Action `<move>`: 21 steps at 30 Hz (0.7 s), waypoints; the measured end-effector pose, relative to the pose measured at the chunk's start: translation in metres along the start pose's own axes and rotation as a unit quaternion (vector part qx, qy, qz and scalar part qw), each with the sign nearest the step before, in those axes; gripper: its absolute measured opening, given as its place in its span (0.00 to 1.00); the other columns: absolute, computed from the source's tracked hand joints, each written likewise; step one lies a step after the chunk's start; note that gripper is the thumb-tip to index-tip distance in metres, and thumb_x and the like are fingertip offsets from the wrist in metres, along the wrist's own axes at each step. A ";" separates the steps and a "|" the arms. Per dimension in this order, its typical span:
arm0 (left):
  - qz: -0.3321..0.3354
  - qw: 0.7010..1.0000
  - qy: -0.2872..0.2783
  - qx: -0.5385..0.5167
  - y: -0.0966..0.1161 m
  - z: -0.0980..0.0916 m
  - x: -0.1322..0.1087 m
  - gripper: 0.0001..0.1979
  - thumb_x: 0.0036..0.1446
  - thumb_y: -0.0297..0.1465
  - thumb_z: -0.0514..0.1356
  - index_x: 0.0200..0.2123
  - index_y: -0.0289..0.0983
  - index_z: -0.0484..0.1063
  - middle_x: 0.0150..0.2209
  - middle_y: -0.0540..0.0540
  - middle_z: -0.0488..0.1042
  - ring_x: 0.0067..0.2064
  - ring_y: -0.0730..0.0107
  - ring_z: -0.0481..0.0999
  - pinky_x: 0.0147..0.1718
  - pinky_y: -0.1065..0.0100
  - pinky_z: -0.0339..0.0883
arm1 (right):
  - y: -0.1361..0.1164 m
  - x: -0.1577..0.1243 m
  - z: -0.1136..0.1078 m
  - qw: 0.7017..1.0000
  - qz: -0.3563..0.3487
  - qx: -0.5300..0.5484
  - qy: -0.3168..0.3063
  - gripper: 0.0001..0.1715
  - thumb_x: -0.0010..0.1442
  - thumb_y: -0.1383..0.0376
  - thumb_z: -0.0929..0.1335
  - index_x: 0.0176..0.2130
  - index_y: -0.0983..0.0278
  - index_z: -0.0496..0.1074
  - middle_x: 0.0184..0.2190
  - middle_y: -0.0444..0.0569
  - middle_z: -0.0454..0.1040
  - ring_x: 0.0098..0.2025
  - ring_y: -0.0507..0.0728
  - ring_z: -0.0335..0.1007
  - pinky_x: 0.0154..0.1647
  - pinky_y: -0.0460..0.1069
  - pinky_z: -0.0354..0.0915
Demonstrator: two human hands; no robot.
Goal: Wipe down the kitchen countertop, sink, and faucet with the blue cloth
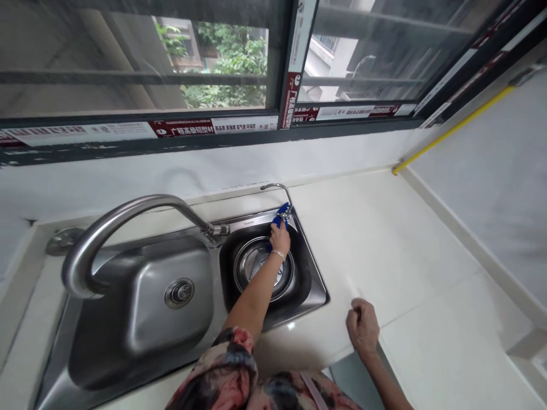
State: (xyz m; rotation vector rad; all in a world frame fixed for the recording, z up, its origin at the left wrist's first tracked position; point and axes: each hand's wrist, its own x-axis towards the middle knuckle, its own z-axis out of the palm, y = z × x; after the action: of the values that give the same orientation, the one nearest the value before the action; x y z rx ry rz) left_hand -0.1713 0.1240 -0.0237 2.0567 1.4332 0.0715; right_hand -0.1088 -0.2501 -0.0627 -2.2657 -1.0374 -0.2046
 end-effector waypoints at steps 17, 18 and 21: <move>0.021 0.978 -0.113 -0.175 0.010 0.013 -0.057 0.27 0.69 0.34 0.53 0.69 0.41 0.68 0.61 0.33 0.72 0.59 0.53 0.78 0.61 0.57 0.68 | -0.001 0.004 0.006 1.000 0.012 0.013 0.023 0.07 0.61 0.68 0.62 0.40 0.61 0.68 0.38 0.49 0.72 0.40 0.59 0.69 0.45 0.54 0.66; 0.027 0.974 -0.120 -0.192 0.006 0.013 -0.065 0.26 0.69 0.35 0.54 0.68 0.39 0.69 0.61 0.33 0.73 0.60 0.53 0.77 0.63 0.57 0.67 | -0.002 0.004 0.006 0.999 0.013 0.015 0.027 0.07 0.61 0.68 0.62 0.40 0.61 0.68 0.37 0.49 0.72 0.39 0.59 0.69 0.44 0.54 0.66; 0.057 0.957 -0.143 -0.245 -0.005 0.008 -0.093 0.25 0.69 0.40 0.56 0.64 0.39 0.73 0.59 0.37 0.78 0.62 0.54 0.76 0.66 0.57 0.65 | -0.003 0.006 0.006 0.999 0.021 0.018 0.032 0.08 0.61 0.66 0.62 0.40 0.61 0.69 0.37 0.49 0.72 0.39 0.59 0.69 0.44 0.53 0.65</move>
State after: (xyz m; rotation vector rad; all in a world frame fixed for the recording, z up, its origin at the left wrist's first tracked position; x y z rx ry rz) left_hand -0.2107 0.0417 -0.0050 1.6567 0.9967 0.1546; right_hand -0.1079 -0.2413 -0.0635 -2.2319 -0.9518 -0.2365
